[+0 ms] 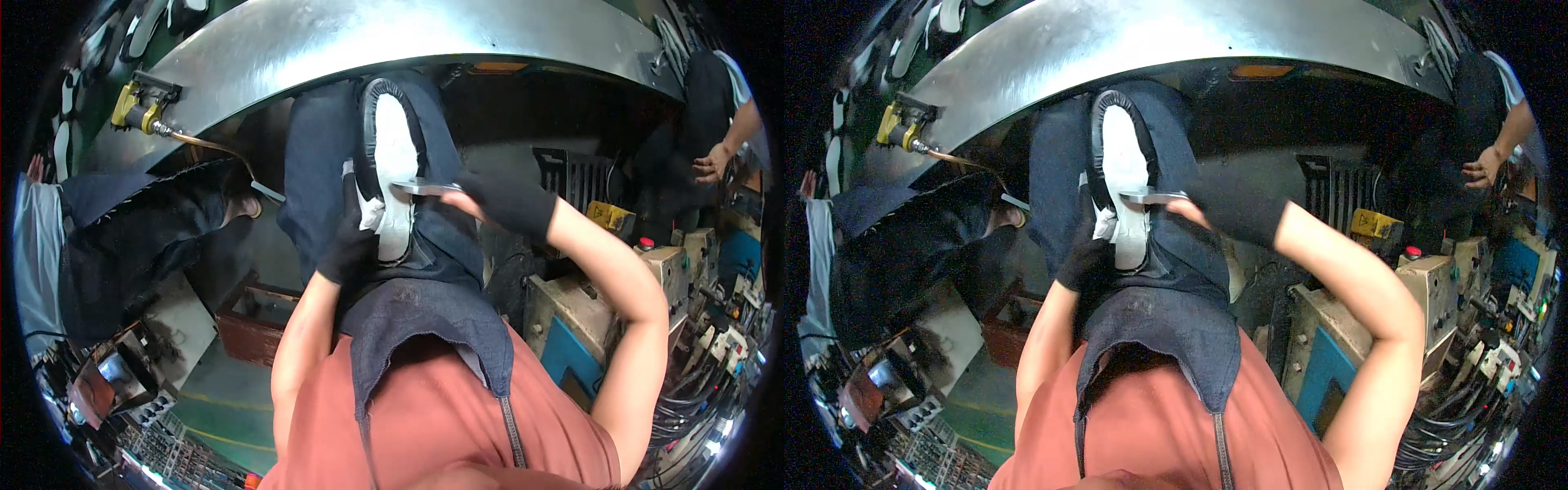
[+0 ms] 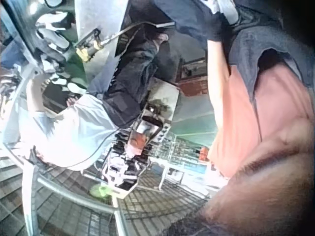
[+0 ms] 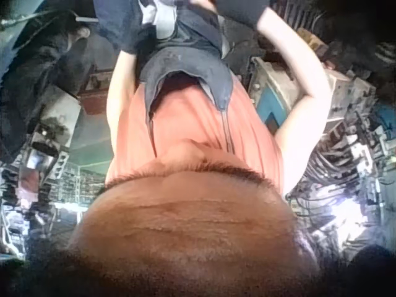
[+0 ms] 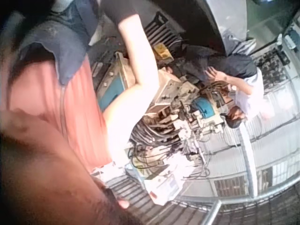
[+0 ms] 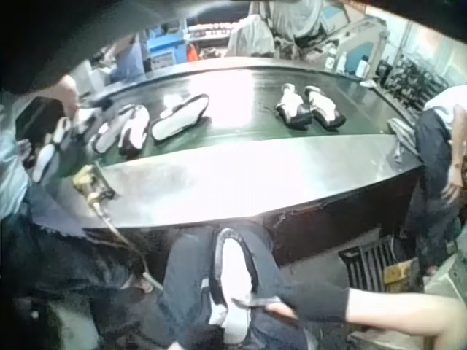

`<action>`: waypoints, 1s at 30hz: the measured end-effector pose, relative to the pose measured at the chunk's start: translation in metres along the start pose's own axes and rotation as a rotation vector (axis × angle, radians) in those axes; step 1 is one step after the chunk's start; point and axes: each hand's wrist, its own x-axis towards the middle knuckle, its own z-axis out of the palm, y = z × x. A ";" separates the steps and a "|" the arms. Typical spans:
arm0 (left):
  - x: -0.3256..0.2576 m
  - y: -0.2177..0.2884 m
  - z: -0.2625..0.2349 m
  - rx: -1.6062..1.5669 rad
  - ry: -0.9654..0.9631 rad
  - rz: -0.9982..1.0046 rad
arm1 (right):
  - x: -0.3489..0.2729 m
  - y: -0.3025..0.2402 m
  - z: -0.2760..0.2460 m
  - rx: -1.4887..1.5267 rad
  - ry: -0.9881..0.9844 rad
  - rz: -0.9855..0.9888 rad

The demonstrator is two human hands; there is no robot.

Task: The person uses a pair of pliers to trim excess material from the edges of white shoe soles. They pick up a sole from a conveyor belt, hold it against their lap, and carefully scrape or cut the perimeter before placing it back on the belt. The process is repeated for multiple soles throughout the video.

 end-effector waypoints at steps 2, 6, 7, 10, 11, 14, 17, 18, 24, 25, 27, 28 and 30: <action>0.014 -0.009 0.016 0.186 0.190 0.144 | -0.022 -0.006 0.004 -0.027 0.063 -0.005; -0.002 0.022 0.010 0.232 0.027 0.209 | -0.010 -0.051 0.013 -0.015 0.159 -0.379; 0.000 0.021 0.010 0.161 0.019 0.238 | 0.003 -0.025 0.039 -0.051 0.201 -0.515; -0.011 0.044 0.007 -0.033 -0.069 0.139 | -0.001 0.011 0.033 0.003 -0.084 -0.062; -0.015 0.008 0.004 0.350 0.087 0.353 | -0.012 0.001 0.017 0.007 -0.204 0.099; -0.042 0.026 0.020 0.184 0.051 0.066 | -0.060 0.015 0.013 0.215 0.009 0.171; -0.045 0.036 0.025 0.085 0.089 0.158 | -0.075 0.003 -0.003 0.415 0.139 0.334; -0.047 0.045 0.026 0.081 0.076 0.172 | -0.079 0.000 -0.004 0.452 0.169 0.338; -0.052 0.126 -0.085 -0.001 0.110 0.200 | -0.109 -0.003 -0.002 0.494 0.263 0.274; -0.038 0.150 -0.092 -0.165 -0.006 0.209 | -0.111 -0.008 -0.002 0.520 0.234 0.303; 0.001 0.171 -0.076 -0.009 -0.040 0.246 | -0.106 -0.011 0.005 0.630 0.178 0.339; 0.038 0.127 -0.068 0.181 0.022 0.464 | -0.101 -0.014 0.009 0.680 0.150 0.354; 0.049 0.106 -0.025 0.620 0.251 0.440 | -0.093 -0.014 0.022 0.805 0.146 0.386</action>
